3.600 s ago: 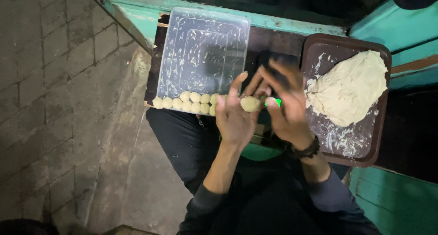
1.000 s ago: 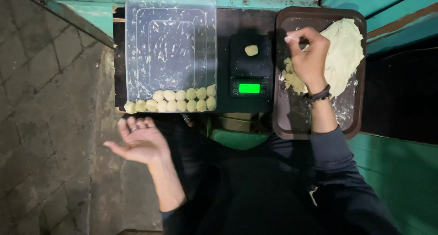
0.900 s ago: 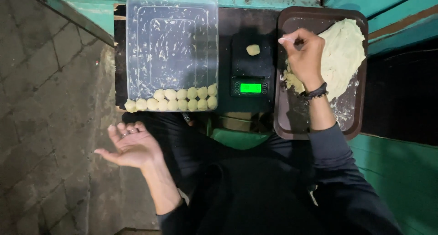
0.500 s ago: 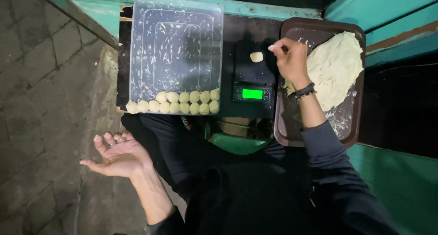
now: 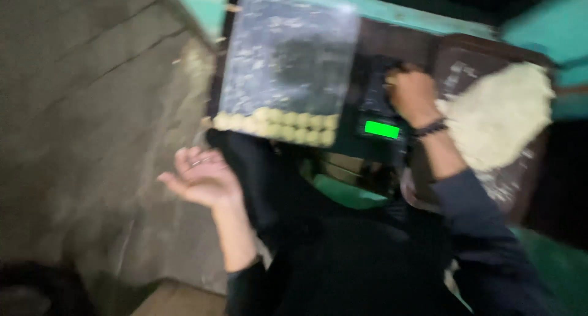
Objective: Weighing small portions of dough on a digital scale and rolling them into balls.
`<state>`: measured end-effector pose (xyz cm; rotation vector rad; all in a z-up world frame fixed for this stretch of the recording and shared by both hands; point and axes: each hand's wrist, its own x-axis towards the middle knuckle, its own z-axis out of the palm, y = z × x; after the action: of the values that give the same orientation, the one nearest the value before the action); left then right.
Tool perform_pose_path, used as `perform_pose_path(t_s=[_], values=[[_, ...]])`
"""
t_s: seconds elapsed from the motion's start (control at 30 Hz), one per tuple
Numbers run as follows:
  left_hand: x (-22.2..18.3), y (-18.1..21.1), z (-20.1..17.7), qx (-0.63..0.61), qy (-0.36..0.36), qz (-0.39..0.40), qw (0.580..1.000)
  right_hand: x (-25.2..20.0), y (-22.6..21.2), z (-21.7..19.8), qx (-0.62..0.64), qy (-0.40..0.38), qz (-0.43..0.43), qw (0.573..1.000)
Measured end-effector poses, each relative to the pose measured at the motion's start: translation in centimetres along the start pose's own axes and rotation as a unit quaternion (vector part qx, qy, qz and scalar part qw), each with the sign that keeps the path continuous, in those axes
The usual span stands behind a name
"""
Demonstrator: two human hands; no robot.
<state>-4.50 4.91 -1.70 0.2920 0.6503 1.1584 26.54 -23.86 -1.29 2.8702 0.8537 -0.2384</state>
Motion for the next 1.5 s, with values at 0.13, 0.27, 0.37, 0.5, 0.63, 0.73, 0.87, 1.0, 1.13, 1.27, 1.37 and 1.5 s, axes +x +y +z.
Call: perform_pose_path(t_s=[0.13, 0.27, 0.37, 0.5, 0.63, 0.73, 0.87, 1.0, 1.13, 1.27, 1.37, 1.5], values=[[1.0, -0.9, -1.6, -0.014, 0.009, 0.009, 1.0, 0.5, 2.3, 2.5, -0.002, 0.053, -0.034, 0.998], [1.6, -2.0, -3.4, -0.011, 0.012, -0.011, 1.0, -0.8, 2.5, 1.2, 0.141, 0.19, -0.08, 0.968], [1.6, -3.3, -4.6, -0.02, 0.021, -0.008, 1.0, -1.7, -5.0, -4.8, 0.323, 0.174, -0.185, 0.912], [1.3, -4.0, -4.7, -0.014, 0.045, -0.014, 0.999, -0.5, -15.8, -5.6, 0.387, 0.131, -0.216, 0.887], [0.7, -3.7, -3.8, -0.001, 0.074, -0.032, 0.997, 3.2, -21.8, -1.2, 0.41, 0.039, -0.287, 0.865], [0.7, -3.8, -4.4, -0.009, 0.085, -0.037, 0.996, 4.2, -24.0, -0.3, 0.318, 0.006, -0.296, 0.901], [0.9, -4.8, -6.2, -0.027, 0.09, -0.046, 0.995, 2.6, -25.3, -3.0, 0.251, 0.004, -0.331, 0.91], [1.0, -5.5, -7.3, -0.012, 0.102, -0.055, 0.993, 4.2, -24.5, 1.2, 0.217, 0.06, -0.396, 0.89], [1.2, -6.1, -7.7, -0.006, 0.101, -0.052, 0.993, 5.4, -24.6, 4.8, 0.22, 0.164, -0.408, 0.871], [1.0, -5.8, -7.4, 0.003, 0.098, -0.052, 0.994, 4.4, -24.9, 4.0, 0.193, 0.324, -0.432, 0.819], [1.4, -5.8, -8.4, 0.002, 0.108, -0.04, 0.993, 1.9, -24.2, -1.4, 0.339, 0.209, -0.342, 0.851], [0.0, -3.9, -6.5, 0.033, 0.062, -0.052, 0.996, -2.9, -16.1, -4.7, 0.478, 0.215, -0.195, 0.829]])
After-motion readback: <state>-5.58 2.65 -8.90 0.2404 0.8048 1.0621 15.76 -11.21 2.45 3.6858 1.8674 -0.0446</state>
